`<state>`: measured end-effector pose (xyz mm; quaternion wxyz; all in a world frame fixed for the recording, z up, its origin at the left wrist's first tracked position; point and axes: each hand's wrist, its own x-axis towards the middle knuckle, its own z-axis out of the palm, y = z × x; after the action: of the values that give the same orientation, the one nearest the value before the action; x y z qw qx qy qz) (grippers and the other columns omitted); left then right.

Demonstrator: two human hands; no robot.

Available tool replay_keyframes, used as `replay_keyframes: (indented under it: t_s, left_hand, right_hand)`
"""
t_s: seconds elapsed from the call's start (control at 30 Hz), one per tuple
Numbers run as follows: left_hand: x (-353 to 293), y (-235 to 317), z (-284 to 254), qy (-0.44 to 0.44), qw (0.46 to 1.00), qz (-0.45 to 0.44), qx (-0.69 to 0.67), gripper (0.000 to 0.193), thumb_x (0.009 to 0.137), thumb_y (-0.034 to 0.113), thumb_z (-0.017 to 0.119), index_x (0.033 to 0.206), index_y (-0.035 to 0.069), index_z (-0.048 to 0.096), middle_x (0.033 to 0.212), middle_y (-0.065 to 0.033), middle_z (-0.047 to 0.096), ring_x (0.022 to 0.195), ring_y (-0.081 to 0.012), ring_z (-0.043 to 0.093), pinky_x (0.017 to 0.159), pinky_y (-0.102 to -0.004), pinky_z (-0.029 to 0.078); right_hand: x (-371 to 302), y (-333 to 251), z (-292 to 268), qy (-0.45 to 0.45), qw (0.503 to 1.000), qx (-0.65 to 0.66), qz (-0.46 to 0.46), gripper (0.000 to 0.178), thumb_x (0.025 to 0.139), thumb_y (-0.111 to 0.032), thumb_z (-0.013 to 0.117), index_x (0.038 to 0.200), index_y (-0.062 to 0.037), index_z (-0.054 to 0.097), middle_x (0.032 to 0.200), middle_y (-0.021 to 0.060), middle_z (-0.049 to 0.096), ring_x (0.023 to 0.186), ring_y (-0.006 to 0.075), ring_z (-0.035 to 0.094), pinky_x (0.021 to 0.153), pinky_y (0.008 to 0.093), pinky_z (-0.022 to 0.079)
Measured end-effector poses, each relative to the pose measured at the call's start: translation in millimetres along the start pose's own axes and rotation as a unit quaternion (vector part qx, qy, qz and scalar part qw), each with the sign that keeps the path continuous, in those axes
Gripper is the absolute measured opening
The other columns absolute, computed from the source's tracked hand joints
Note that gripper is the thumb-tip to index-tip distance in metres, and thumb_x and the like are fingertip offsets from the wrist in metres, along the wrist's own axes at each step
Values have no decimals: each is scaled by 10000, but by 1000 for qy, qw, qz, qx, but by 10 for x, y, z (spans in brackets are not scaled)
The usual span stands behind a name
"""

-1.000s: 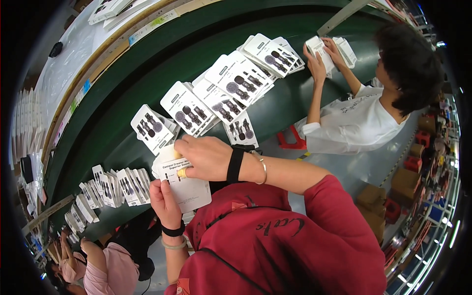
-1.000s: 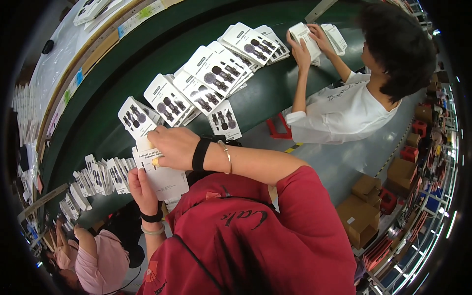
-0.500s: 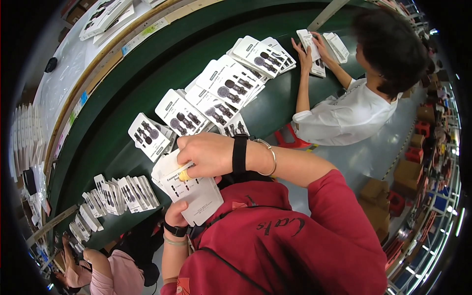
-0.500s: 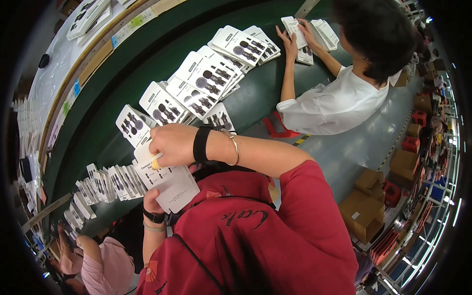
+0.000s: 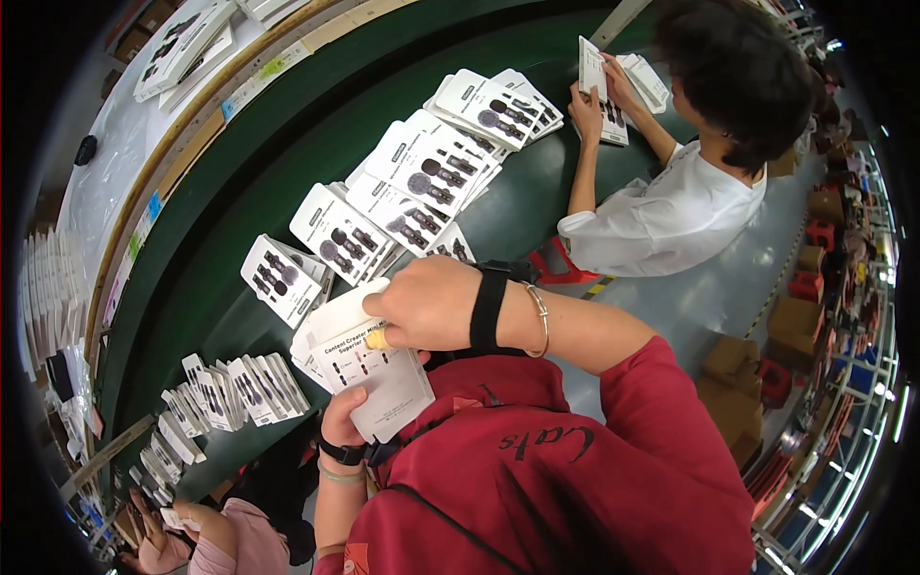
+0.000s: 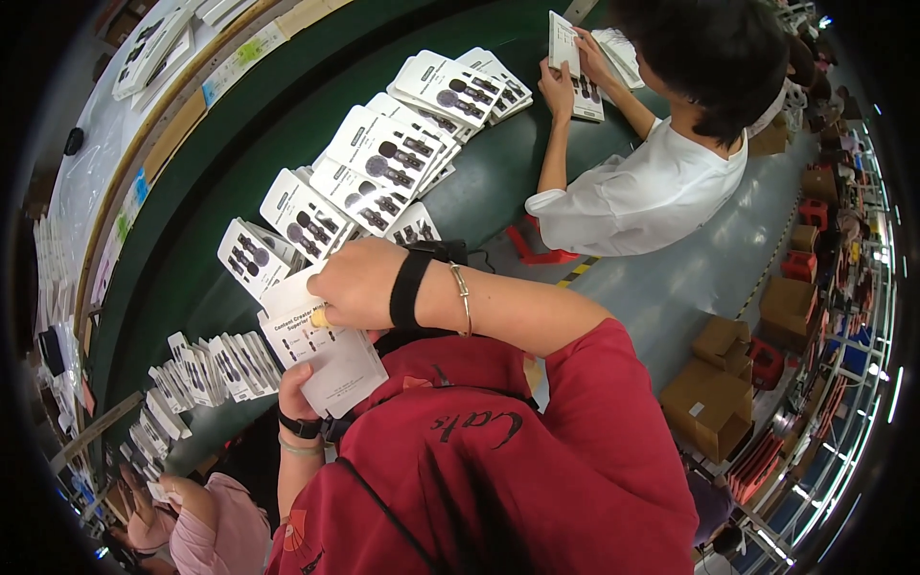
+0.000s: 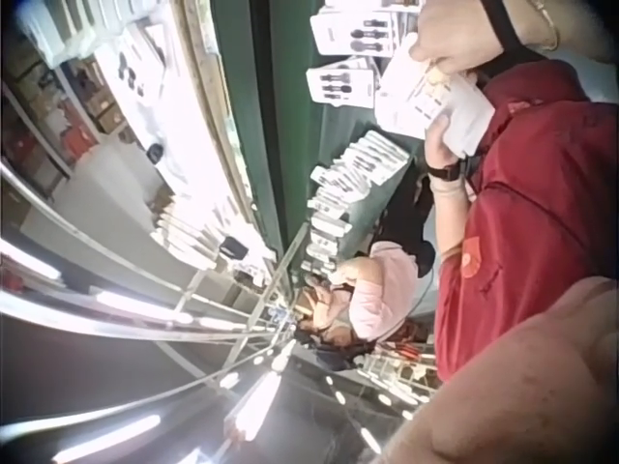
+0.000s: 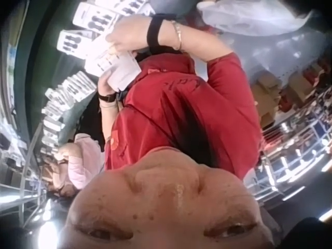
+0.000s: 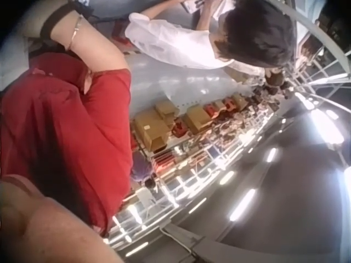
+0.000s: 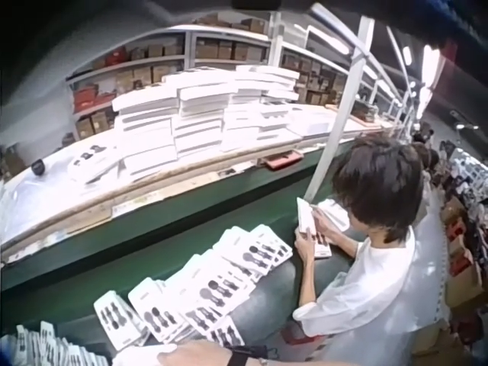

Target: The person picks up a stack of paper inserts from a box and moves to a conveyor belt. They then pick up an insert, fold it, and slide it into a white box before placing the box onto a stack on the belt.

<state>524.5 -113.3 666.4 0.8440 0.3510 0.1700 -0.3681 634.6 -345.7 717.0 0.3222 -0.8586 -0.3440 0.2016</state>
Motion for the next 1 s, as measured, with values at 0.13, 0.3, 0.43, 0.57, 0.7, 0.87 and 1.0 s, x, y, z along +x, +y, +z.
replay_keyframes:
  t_s: [0.13,0.3,0.43,0.57,0.7,0.87,1.0]
  left_hand:
    - [43,104,266,-33,999,6,-18,795,789,252,667,1465,-11,342,1396,-216,503,1255,-353,539,1057,-460,447]
    - [88,92,264,-45,999,6,-16,846,791,253,633,1499,-39,273,1433,-260,453,1316,-412,478,1089,-502,413]
    - [125,116,276,-47,999,0,-18,847,795,230,613,1508,-51,253,1445,-277,436,1332,-436,463,1097,-514,405]
    - [135,95,190,-76,996,0,-52,796,828,190,613,1509,-35,268,1449,-264,441,1325,-412,479,1098,-489,411]
    - [120,116,129,-89,992,-35,-79,746,869,174,610,1510,-16,280,1453,-247,449,1333,-384,481,1096,-469,416]
    - [86,100,63,-95,992,12,-83,729,891,191,614,1511,-7,286,1452,-235,457,1339,-362,481,1094,-452,420]
    - [30,73,-18,-95,992,15,-81,727,890,189,614,1510,-7,287,1455,-229,456,1342,-362,480,1091,-450,424]
  right_hand:
    - [-95,82,69,26,997,77,17,298,890,-307,639,884,-18,568,693,160,658,671,368,653,625,462,503]
    - [-181,120,152,21,968,243,63,305,918,-305,647,902,-26,525,687,155,659,658,330,666,589,408,502]
    - [-206,134,165,34,962,258,82,294,927,-290,658,950,-24,535,717,148,670,662,268,686,578,362,509]
    - [-188,109,261,34,947,304,101,262,930,-230,674,1029,-16,560,777,123,687,678,184,694,596,313,525]
    - [-132,95,341,32,923,365,119,249,931,-158,684,1093,-4,574,843,86,697,731,118,683,642,272,538]
    - [-77,89,396,19,904,404,141,226,930,-101,682,1102,5,581,879,59,694,781,91,669,681,252,539]
    - [10,26,441,14,912,388,132,231,931,-97,680,1112,4,579,877,56,689,780,87,668,682,246,538]
